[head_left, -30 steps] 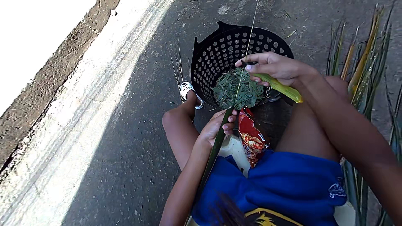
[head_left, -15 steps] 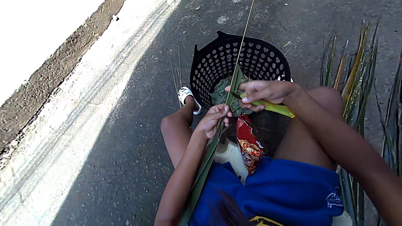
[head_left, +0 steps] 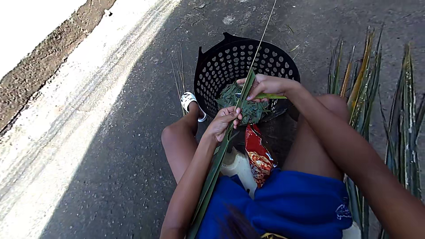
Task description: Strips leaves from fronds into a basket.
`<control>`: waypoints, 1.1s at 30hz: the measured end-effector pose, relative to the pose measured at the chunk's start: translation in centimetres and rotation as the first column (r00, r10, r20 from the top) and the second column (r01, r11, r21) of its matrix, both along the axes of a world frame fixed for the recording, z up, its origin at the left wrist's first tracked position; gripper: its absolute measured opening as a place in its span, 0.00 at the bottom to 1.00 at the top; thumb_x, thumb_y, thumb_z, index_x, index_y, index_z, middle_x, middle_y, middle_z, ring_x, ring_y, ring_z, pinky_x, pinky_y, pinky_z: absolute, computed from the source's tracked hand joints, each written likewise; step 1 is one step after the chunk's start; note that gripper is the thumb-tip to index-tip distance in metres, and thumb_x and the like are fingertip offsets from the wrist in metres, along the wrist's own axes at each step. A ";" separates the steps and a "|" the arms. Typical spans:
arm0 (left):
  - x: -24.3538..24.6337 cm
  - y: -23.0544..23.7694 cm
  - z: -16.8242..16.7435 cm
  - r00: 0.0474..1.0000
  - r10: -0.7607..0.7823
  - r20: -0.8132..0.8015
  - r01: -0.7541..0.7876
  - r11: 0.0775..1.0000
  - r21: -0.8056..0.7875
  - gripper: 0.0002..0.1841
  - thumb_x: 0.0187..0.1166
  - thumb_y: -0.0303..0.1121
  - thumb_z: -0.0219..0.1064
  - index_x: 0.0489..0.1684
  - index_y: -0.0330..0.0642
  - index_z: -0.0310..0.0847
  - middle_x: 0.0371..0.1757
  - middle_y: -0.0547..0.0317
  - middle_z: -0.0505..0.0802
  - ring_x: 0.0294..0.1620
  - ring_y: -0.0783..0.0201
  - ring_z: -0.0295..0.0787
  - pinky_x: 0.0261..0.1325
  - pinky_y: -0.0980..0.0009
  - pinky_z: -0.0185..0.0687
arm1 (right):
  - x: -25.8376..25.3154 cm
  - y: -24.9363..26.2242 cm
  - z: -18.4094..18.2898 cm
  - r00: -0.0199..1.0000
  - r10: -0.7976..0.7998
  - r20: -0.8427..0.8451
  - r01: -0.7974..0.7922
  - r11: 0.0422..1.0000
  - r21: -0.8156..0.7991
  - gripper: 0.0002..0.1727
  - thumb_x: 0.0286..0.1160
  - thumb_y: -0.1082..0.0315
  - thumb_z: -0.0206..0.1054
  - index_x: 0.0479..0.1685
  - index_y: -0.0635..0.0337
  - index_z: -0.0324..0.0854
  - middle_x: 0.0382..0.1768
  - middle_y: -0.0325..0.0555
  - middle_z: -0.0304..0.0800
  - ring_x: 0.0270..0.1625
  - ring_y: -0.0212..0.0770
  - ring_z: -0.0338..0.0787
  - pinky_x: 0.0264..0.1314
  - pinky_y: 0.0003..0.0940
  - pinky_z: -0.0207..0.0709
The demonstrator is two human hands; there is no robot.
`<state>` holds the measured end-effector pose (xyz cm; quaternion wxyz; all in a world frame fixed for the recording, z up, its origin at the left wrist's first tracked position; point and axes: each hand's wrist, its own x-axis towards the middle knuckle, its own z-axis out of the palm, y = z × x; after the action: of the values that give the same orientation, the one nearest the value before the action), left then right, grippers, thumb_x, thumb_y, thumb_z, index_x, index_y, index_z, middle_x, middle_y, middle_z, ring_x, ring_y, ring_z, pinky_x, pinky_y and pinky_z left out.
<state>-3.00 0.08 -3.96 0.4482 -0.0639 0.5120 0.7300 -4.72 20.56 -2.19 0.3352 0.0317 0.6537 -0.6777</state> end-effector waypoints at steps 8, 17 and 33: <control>0.7 -0.9 -0.1 0.999 -0.019 -0.038 0.014 0.992 -0.128 0.16 0.86 0.13 0.48 0.30 0.39 0.75 0.18 0.70 0.86 0.15 0.84 0.78 0.22 0.90 0.75 | -2.5 3.8 0.0 0.876 -0.432 -0.213 0.466 0.872 0.148 0.23 0.89 0.76 0.48 0.81 0.66 0.59 0.22 0.31 0.68 0.15 0.20 0.66 0.17 0.13 0.61; 0.3 -0.1 -0.6 0.992 -0.015 0.122 0.007 0.998 0.065 0.23 0.95 0.28 0.30 0.25 0.49 0.64 0.08 0.79 0.69 0.05 0.89 0.61 0.11 0.93 0.58 | 0.4 -1.0 -1.0 0.996 0.085 0.022 -0.084 0.996 -0.019 0.29 0.89 0.78 0.49 0.88 0.72 0.51 0.15 0.30 0.68 0.13 0.20 0.67 0.17 0.11 0.63; 0.4 -0.4 -1.2 0.826 -0.007 0.564 -0.261 0.881 0.394 0.24 0.93 0.27 0.23 0.26 0.46 0.63 0.06 0.76 0.72 0.03 0.87 0.68 0.09 0.94 0.63 | 0.5 -0.1 -0.4 0.999 0.021 -0.024 -0.023 0.998 -0.064 0.23 0.85 0.80 0.51 0.78 0.69 0.65 0.14 0.28 0.69 0.12 0.18 0.68 0.17 0.10 0.62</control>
<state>-2.64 -0.32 -5.15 0.5272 -0.1992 0.1705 0.8083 -4.19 20.43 -2.62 0.3359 0.0058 0.6358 -0.6949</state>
